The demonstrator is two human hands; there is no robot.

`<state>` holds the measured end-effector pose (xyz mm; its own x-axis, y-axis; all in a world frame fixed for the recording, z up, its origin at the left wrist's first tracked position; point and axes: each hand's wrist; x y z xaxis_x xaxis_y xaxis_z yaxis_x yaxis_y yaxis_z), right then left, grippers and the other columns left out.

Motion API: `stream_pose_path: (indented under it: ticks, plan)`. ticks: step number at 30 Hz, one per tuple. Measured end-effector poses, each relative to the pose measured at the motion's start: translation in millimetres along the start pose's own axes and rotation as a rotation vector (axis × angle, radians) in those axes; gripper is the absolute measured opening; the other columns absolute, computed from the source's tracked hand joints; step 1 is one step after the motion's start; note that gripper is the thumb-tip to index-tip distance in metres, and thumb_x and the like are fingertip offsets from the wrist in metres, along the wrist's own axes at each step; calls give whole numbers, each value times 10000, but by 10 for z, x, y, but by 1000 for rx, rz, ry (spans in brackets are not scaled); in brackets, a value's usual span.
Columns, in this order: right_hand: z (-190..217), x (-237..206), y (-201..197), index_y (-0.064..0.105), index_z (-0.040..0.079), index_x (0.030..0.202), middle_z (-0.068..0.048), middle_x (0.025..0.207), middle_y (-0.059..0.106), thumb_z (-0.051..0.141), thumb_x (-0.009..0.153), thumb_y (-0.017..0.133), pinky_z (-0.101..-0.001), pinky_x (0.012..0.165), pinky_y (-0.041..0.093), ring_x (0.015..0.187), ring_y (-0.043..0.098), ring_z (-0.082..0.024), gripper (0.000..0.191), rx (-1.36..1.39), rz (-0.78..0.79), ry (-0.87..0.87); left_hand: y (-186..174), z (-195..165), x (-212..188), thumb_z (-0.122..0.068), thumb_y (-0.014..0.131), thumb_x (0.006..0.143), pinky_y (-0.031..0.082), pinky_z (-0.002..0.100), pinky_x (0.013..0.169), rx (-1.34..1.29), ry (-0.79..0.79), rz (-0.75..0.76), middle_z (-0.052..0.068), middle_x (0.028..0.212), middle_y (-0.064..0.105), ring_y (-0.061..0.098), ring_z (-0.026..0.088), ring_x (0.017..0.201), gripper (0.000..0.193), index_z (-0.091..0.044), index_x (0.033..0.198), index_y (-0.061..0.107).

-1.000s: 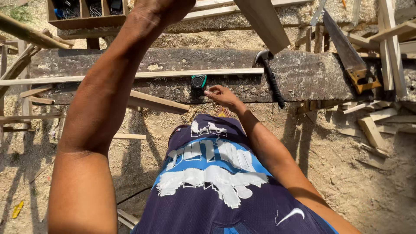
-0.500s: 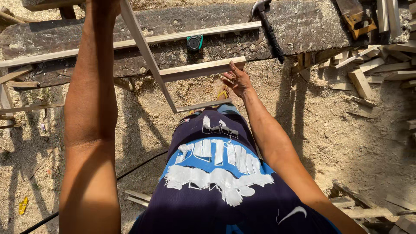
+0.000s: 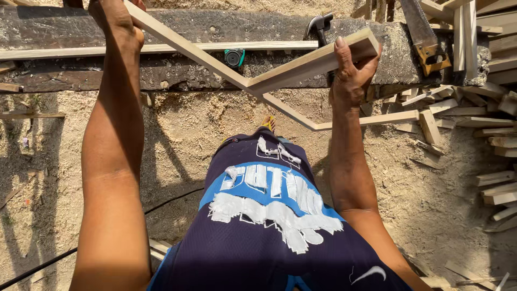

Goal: The person hammers nails into a light wooden frame structure set on a low work surface, holding the frame steady with one hand while driving nails with a hammer. They reposition the frame, pick nails from a wooden nail box, and later use a metal ruler and pencil to mark a wooden strip.

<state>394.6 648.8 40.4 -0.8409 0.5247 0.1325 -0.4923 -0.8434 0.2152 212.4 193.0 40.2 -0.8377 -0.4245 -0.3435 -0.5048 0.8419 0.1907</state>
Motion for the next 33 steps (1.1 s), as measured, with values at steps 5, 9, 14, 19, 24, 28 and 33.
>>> stream_pose_path:
  ticks: [5, 9, 14, 19, 24, 28, 33]
  plan:
    - [221, 365, 189, 214, 60, 1557, -195, 1323, 505, 292, 1011, 888, -476, 1075, 632, 1255, 598, -306, 898, -395, 145, -278, 107, 554, -27, -114, 760, 831, 700, 446, 763, -53, -293, -49, 85, 858, 632, 715, 201, 774, 208, -39, 981, 638]
    - [232, 587, 418, 264, 108, 1535, -164, 1193, 616, 319, 1077, 851, -401, 1017, 640, 1144, 677, -250, 774, -444, 314, -300, 160, 875, 79, -153, 702, 890, 705, 473, 752, -24, -432, -54, 105, 964, 648, 725, 227, 793, 285, -6, 1124, 631]
    - [26, 834, 839, 285, 144, 1452, -158, 1147, 676, 268, 1100, 838, -364, 930, 701, 1065, 760, -255, 667, -408, 453, -319, 62, 928, 410, -203, 649, 915, 689, 476, 724, 94, -459, -29, 208, 1046, 698, 808, 302, 836, 342, 13, 1172, 584]
    - [-255, 1027, 1580, 315, 177, 1401, -171, 1167, 663, 215, 1116, 798, -360, 886, 689, 1103, 791, -279, 562, -325, 518, -371, -79, 620, 950, -243, 642, 865, 676, 465, 610, 220, -469, -27, 164, 976, 713, 783, 284, 782, 366, 1, 1136, 605]
    - [-535, 999, 2480, 325, 173, 1350, -140, 1055, 760, 243, 1058, 814, -350, 812, 687, 987, 826, -252, 574, -498, 483, -409, -427, 336, 1596, -371, 676, 893, 673, 348, 514, 556, -510, -180, 112, 899, 707, 728, 207, 696, 402, -26, 1100, 662]
    - [-765, 929, 3149, 337, 171, 1324, -120, 1029, 763, 246, 1050, 808, -348, 808, 702, 975, 831, -255, 550, -524, 467, -385, -785, 307, 2139, -383, 667, 918, 605, 351, 472, 641, -513, -219, 125, 857, 713, 696, 203, 651, 418, 7, 1068, 685]
    - [-1067, 800, 3655, 384, 147, 1277, -94, 963, 755, 246, 999, 830, -335, 767, 705, 925, 825, -237, 535, -568, 449, -325, -1177, 401, 2580, -333, 679, 892, 576, 351, 419, 611, -577, -312, 133, 823, 713, 686, 197, 578, 382, 26, 1022, 676]
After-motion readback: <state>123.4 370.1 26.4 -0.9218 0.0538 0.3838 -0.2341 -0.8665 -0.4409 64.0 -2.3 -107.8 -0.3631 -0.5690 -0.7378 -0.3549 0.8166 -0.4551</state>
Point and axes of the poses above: each hand's wrist, its own x-axis towards the middle knuckle, its own y-axis out of the palm, z = x × y
